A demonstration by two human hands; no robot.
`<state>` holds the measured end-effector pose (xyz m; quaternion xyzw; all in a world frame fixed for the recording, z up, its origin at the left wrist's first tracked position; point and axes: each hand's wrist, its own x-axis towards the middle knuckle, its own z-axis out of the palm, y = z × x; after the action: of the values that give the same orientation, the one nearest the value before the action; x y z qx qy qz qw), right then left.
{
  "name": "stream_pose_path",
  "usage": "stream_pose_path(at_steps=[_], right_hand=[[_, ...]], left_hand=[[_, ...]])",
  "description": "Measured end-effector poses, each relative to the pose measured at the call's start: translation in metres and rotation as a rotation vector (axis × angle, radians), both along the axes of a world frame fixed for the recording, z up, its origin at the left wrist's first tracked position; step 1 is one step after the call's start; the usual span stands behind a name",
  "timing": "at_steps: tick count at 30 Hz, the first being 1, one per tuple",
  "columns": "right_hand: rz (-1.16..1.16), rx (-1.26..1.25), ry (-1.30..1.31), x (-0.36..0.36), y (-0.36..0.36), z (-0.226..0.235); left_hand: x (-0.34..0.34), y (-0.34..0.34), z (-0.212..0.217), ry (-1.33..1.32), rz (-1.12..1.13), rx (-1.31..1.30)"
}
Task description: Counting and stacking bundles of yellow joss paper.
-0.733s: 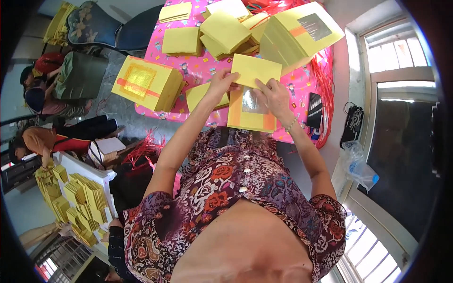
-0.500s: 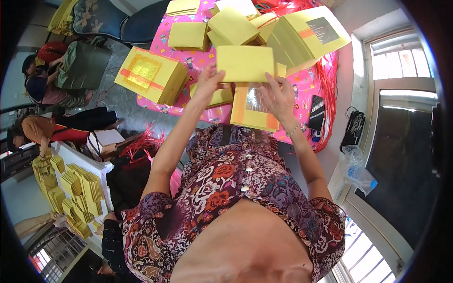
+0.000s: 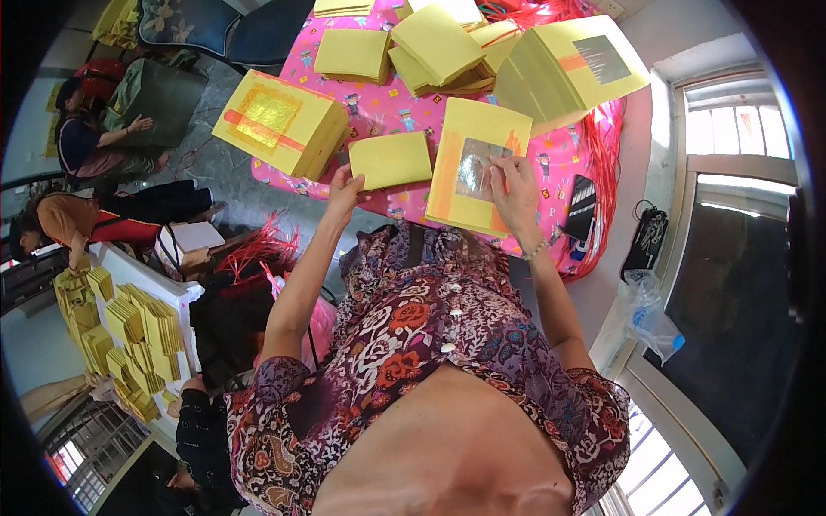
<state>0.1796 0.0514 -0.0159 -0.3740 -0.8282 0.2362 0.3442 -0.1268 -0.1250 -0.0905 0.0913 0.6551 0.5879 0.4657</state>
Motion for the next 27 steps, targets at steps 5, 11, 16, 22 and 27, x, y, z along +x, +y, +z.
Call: stream_pose_path(at_steps=[5,11,16,22,27], right_hand=[[0.002,0.001,-0.010,0.003,0.000,-0.007],[0.007,-0.011,-0.001,0.005,0.000,-0.006],[-0.001,-0.028,-0.006,0.007,0.000,-0.003],[-0.010,-0.009,-0.033,0.008,0.001,-0.005],[0.040,-0.025,-0.049,0.013,0.001,0.002]], left_hand=[[0.005,0.014,-0.005,0.196,-0.026,-0.146],[-0.003,0.014,-0.024,0.181,0.033,-0.187],[-0.005,0.015,-0.039,0.064,0.090,-0.285],[-0.002,0.017,-0.048,0.139,0.110,-0.238],[-0.016,0.011,-0.050,0.757,-0.190,-0.521]])
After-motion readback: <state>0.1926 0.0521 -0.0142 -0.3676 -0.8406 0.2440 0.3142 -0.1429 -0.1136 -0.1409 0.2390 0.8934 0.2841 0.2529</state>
